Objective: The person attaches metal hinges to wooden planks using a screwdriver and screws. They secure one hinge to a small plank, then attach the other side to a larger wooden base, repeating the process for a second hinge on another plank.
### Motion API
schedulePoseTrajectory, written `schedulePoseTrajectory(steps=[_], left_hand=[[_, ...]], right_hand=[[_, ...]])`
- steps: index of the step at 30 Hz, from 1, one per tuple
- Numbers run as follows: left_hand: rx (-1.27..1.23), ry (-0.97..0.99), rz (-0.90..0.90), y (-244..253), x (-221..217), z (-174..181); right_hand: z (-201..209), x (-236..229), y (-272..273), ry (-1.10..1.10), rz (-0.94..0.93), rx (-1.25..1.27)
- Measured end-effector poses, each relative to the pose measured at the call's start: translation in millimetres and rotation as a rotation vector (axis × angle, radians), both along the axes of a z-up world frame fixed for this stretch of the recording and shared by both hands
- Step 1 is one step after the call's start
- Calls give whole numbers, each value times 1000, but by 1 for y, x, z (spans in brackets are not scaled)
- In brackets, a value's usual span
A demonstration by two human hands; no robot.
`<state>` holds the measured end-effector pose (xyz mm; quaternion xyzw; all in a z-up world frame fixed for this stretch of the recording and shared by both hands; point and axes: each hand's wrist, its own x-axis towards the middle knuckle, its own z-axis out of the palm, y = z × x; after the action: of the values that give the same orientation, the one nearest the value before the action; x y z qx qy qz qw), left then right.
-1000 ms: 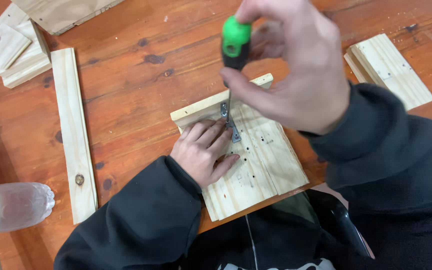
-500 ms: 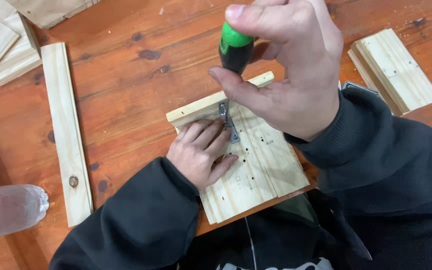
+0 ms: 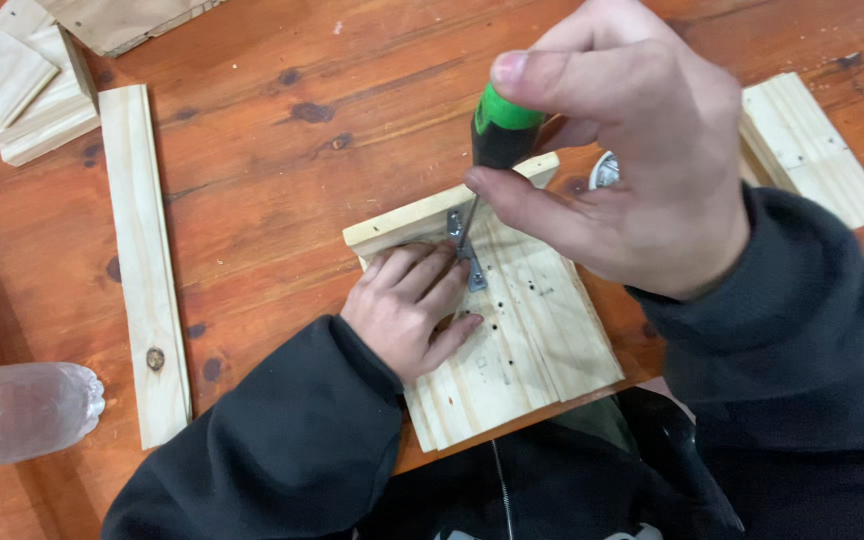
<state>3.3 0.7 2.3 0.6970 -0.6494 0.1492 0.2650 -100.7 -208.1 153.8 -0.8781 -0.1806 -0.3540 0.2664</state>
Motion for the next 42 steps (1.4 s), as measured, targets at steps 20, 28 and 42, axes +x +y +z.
schedulePoseTrajectory(steps=[20,28,42], left_hand=[[-44,-43,-17,2,0,1],[-30,-103,-144,4,-10,22],[-27,-37,-148,2,-7,12]], right_hand=[[-67,-175,-58,75,-391,-138],[-142,-147,-34,-133,-446,0],[-157,-136,-26,374,-866,-147]])
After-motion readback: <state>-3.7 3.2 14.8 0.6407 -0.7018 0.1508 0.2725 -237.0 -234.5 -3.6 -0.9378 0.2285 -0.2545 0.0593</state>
